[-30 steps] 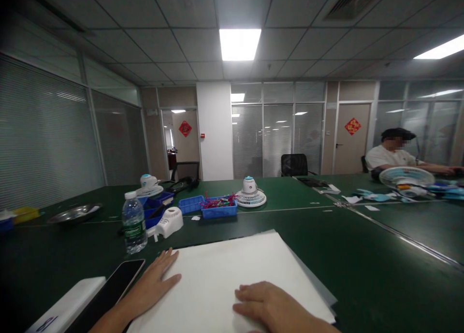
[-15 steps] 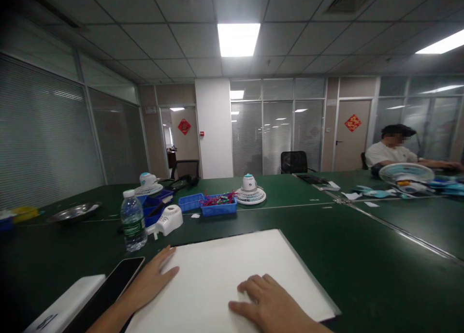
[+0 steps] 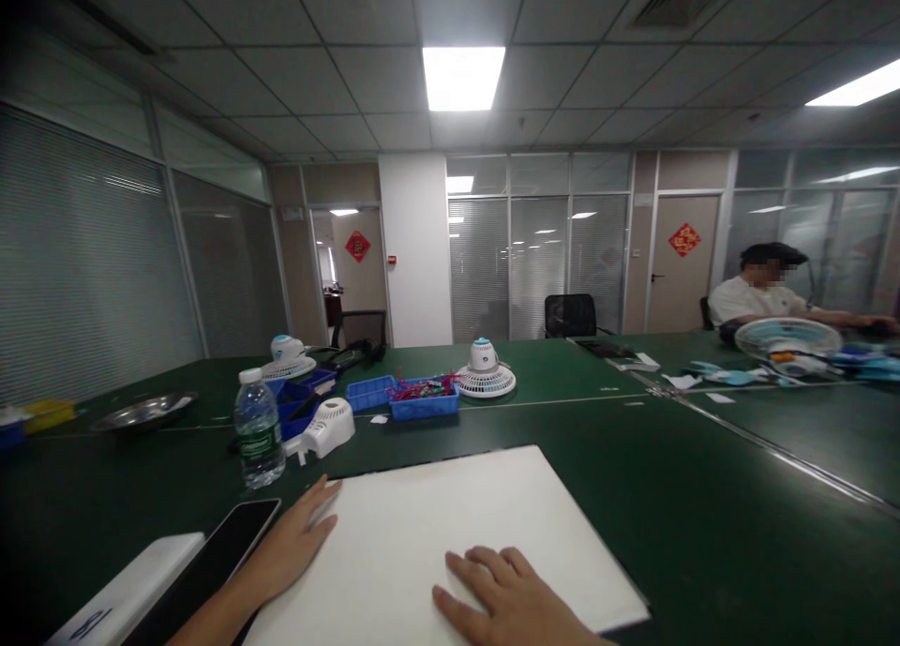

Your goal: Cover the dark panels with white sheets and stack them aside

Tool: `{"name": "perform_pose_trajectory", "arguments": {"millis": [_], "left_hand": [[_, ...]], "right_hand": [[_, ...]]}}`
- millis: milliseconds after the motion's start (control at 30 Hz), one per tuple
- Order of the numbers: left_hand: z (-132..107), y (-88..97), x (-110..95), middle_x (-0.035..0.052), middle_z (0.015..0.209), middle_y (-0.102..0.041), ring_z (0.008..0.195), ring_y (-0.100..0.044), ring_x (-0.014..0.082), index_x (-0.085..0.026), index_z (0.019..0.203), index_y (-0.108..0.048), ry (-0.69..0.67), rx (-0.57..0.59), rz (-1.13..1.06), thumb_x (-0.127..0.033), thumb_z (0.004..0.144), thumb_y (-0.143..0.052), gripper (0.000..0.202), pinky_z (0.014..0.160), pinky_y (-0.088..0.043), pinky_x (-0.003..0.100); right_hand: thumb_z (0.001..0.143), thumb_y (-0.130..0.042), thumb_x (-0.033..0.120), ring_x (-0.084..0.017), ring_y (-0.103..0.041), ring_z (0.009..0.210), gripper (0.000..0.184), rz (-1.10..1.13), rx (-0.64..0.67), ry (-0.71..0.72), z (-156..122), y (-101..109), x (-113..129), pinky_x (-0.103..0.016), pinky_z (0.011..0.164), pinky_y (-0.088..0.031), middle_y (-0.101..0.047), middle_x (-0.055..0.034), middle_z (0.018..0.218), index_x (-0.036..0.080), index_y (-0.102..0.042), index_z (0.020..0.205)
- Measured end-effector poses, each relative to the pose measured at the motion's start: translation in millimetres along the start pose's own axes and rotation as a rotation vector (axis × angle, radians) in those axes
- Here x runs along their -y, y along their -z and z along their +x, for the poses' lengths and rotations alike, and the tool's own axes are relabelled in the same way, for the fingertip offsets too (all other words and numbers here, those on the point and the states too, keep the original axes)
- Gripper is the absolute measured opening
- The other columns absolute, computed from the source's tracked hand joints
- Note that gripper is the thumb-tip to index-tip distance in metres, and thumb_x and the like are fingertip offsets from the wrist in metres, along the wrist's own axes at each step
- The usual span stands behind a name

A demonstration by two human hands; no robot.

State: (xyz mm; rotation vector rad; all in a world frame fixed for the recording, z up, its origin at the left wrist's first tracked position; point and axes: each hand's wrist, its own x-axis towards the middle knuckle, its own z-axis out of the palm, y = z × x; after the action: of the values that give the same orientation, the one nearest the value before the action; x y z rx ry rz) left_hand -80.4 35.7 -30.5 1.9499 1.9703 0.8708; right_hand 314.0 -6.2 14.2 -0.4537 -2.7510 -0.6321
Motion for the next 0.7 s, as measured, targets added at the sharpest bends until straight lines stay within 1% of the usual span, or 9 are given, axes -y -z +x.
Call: {"name": "perform_pose_trajectory", "arguments": {"millis": [133,200,267,367,433,500,600,700], "left_hand": [[-1.7,-0.2,0.3,0.0141,0.163,-0.034,0.151,-0.030,0.0324,-0.013,0.143,-0.055,0.005,0.024,0.000,-0.046,0.086,-0.048,0.066,0.124,-0.022,0.049],[-2.2,-1.2,0.7,0.0135,0.162,-0.035,0.151,-0.028,0.0318,-0.013,0.142,-0.057,0.000,0.024,0.003,-0.047,0.087,-0.048,0.065,0.125,-0.020,0.049],[-2.6,-1.9,0.3,0.0137,0.162,-0.035,0.152,-0.027,0.0313,-0.013,0.140,-0.058,-0.006,0.027,0.015,-0.047,0.088,-0.046,0.064,0.125,-0.018,0.048],[-3.5,-1.3,-2.4,0.0150,0.162,-0.035,0.152,-0.026,0.0310,-0.011,0.140,-0.058,-0.008,0.035,0.034,-0.047,0.089,-0.043,0.064,0.126,-0.017,0.048],[-4.0,0.0,-4.6,0.0160,0.162,-0.035,0.152,-0.026,0.0314,-0.011,0.140,-0.058,-0.010,0.037,0.035,-0.046,0.089,-0.043,0.064,0.125,-0.017,0.049],[-4.2,1.6,-6.5,0.0181,0.161,-0.035,0.151,-0.026,0.0324,-0.009,0.140,-0.058,-0.010,0.039,0.031,-0.046,0.088,-0.044,0.065,0.125,-0.017,0.050],[-4.4,3.8,-8.8,0.0189,0.161,-0.036,0.151,-0.028,0.0326,-0.007,0.139,-0.059,-0.003,0.038,0.020,-0.046,0.087,-0.045,0.066,0.125,-0.017,0.049],[-4.6,5.5,-11.3,0.0160,0.161,-0.036,0.151,-0.029,0.0315,-0.009,0.138,-0.059,0.018,0.041,-0.017,-0.049,0.086,-0.047,0.067,0.125,-0.019,0.047]], "right_hand": [[0.103,-0.039,0.048,-0.024,-0.069,0.105,0.051,-0.103,-0.085,0.012,-6.6,-20.6,2.3,-0.032,0.076,-0.054,-0.065,-0.0102,0.134,0.025,-0.042,0.149],[0.103,-0.039,0.048,-0.024,-0.069,0.104,0.051,-0.115,-0.087,0.010,-6.8,-23.0,3.2,-0.032,0.076,-0.054,-0.065,-0.0101,0.134,0.026,-0.042,0.149],[0.103,-0.040,0.048,-0.024,-0.070,0.104,0.049,-0.092,-0.045,-0.006,-4.5,-16.9,3.2,-0.032,0.075,-0.054,-0.065,-0.0109,0.133,0.025,-0.047,0.146],[0.103,-0.039,0.052,-0.024,-0.069,0.109,0.048,0.009,0.049,-0.062,0.5,0.6,1.4,-0.033,0.078,-0.055,-0.064,-0.0110,0.135,0.024,-0.054,0.139],[0.102,-0.039,0.055,-0.025,-0.067,0.112,0.048,0.061,0.066,-0.086,2.7,9.9,0.0,-0.034,0.081,-0.056,-0.065,-0.0105,0.135,0.023,-0.056,0.135],[0.102,-0.042,0.053,-0.025,-0.066,0.114,0.046,0.083,0.023,-0.079,3.5,13.3,-0.2,-0.036,0.083,-0.056,-0.066,-0.0093,0.134,0.023,-0.057,0.132],[0.102,-0.048,0.044,-0.021,-0.066,0.112,0.035,0.098,-0.116,-0.015,4.9,9.6,3.5,-0.033,0.084,-0.054,-0.069,-0.0057,0.128,0.023,-0.059,0.126],[0.103,-0.047,0.032,-0.017,-0.068,0.100,0.023,0.119,-0.252,0.053,7.6,6.9,10.8,-0.030,0.079,-0.052,-0.075,-0.0020,0.111,0.021,-0.063,0.117]]}}
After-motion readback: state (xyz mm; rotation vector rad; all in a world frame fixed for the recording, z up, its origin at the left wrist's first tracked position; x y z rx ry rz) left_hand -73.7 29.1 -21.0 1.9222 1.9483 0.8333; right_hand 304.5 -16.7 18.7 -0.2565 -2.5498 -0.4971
